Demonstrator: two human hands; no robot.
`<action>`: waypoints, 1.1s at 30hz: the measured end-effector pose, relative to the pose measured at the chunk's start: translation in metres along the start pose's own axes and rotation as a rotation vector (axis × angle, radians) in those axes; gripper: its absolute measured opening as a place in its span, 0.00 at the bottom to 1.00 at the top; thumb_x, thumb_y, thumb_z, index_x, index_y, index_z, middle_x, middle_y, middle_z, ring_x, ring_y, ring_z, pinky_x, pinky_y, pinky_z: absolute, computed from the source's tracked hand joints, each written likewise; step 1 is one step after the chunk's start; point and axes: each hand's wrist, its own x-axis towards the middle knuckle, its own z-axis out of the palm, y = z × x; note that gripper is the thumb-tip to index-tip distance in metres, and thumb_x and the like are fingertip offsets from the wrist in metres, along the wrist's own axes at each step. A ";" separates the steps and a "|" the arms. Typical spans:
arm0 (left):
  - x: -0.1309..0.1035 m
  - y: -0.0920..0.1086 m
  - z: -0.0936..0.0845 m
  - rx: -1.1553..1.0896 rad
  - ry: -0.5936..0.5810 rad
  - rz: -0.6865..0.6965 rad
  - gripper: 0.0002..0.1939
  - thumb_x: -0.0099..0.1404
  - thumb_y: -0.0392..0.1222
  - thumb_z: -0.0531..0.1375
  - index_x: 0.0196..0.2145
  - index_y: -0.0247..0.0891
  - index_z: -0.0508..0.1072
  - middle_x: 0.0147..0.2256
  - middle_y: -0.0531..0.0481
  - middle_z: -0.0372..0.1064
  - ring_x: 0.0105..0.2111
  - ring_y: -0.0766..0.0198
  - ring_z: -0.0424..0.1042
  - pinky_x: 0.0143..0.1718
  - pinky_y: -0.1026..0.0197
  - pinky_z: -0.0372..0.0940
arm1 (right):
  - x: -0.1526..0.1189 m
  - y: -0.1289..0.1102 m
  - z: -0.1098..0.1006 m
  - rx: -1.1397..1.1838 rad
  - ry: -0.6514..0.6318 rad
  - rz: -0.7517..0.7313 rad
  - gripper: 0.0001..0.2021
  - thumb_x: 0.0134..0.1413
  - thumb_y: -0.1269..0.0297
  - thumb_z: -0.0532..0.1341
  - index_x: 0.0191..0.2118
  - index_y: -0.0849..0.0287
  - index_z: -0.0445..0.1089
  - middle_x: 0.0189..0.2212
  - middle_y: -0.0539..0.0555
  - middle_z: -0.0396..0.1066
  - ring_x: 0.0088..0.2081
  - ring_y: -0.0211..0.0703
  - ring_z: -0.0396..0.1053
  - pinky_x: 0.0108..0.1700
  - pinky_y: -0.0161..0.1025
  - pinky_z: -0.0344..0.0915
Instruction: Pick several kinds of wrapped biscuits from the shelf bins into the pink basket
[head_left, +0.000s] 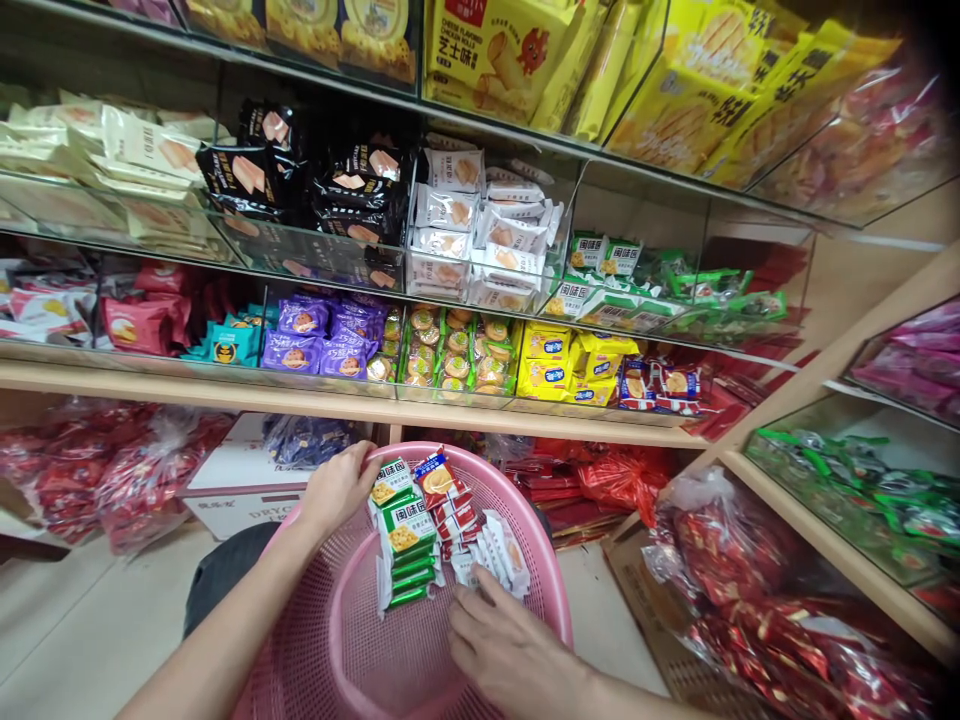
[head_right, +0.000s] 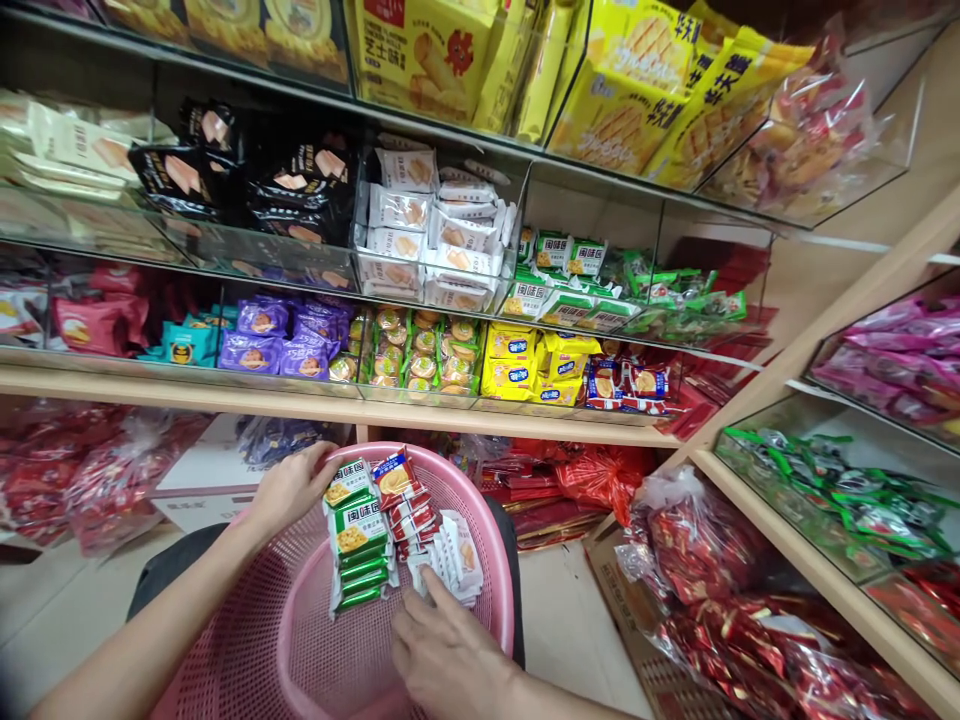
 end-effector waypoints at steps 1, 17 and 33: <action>0.000 0.000 0.000 0.000 0.001 0.001 0.17 0.65 0.51 0.42 0.40 0.43 0.66 0.38 0.49 0.73 0.36 0.58 0.73 0.30 0.63 0.58 | -0.001 0.005 -0.006 0.026 0.008 0.050 0.13 0.58 0.70 0.48 0.44 0.64 0.66 0.43 0.58 0.68 0.52 0.46 0.58 0.60 0.47 0.49; 0.000 -0.001 0.001 -0.022 0.008 0.011 0.17 0.66 0.50 0.42 0.40 0.42 0.66 0.38 0.49 0.73 0.36 0.56 0.73 0.30 0.61 0.58 | 0.023 0.032 -0.035 0.339 -0.425 0.940 0.23 0.55 0.60 0.51 0.55 0.65 0.58 0.53 0.65 0.60 0.55 0.57 0.57 0.51 0.48 0.58; -0.002 -0.002 0.000 -0.053 0.010 0.008 0.17 0.65 0.50 0.43 0.40 0.42 0.67 0.38 0.49 0.73 0.36 0.57 0.72 0.30 0.62 0.58 | 0.023 0.013 -0.002 0.559 -0.079 1.006 0.22 0.50 0.68 0.51 0.53 0.60 0.52 0.47 0.62 0.61 0.50 0.54 0.61 0.51 0.49 0.58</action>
